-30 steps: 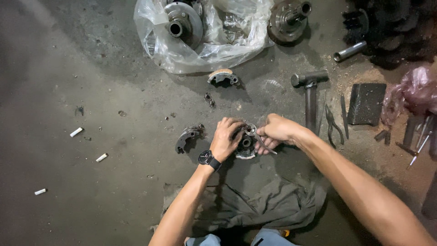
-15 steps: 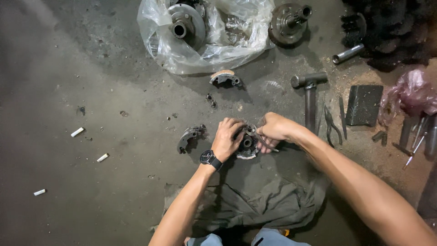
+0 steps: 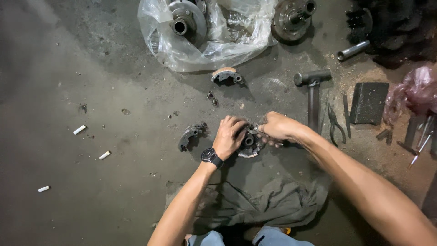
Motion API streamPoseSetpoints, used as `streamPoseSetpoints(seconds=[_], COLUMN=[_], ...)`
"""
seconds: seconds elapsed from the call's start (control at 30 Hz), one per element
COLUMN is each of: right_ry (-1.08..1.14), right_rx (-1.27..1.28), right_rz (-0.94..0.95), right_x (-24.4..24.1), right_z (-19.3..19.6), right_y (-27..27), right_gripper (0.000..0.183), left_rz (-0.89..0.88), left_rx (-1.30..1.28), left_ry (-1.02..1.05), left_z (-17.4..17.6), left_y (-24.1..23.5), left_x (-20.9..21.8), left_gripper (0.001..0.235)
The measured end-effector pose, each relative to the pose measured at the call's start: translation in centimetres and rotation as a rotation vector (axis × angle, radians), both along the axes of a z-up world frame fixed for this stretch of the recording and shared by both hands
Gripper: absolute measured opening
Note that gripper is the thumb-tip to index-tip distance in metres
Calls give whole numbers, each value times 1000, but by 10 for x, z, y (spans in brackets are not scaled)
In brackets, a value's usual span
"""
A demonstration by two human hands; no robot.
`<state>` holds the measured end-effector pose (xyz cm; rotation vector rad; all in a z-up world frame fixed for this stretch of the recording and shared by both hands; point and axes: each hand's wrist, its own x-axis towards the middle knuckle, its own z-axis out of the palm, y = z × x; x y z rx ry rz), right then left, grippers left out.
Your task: The person sits on the floor and assembles mechanical parts, including a central hub and curved brake shoes. They use pliers to manipulate small components and a hammer to tap parts into place. The person handles various tools and parts scattered on the floor.
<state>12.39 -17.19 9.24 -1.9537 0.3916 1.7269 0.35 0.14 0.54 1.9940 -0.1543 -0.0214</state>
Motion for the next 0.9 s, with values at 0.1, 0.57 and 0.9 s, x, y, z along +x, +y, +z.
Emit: streamPoseSetpoints(seconds=[0.1,0.57,0.9], right_ry=[-28,-73,-1164], right_rx=[-13,181,162], right_rz=[47,-181,-123], right_x=[-1,-30,-75], right_z=[-2,-9,-26], right_y=[-2,-33,-6], right_gripper=[29,36,29], left_rz=[12,3,-60], left_rx=[-12,145,521], left_ry=[-15,-34,164], left_z=[2,22,56], left_y=[0,0,-22], left_x=[1,-19,-48], left_gripper=[25,45,116])
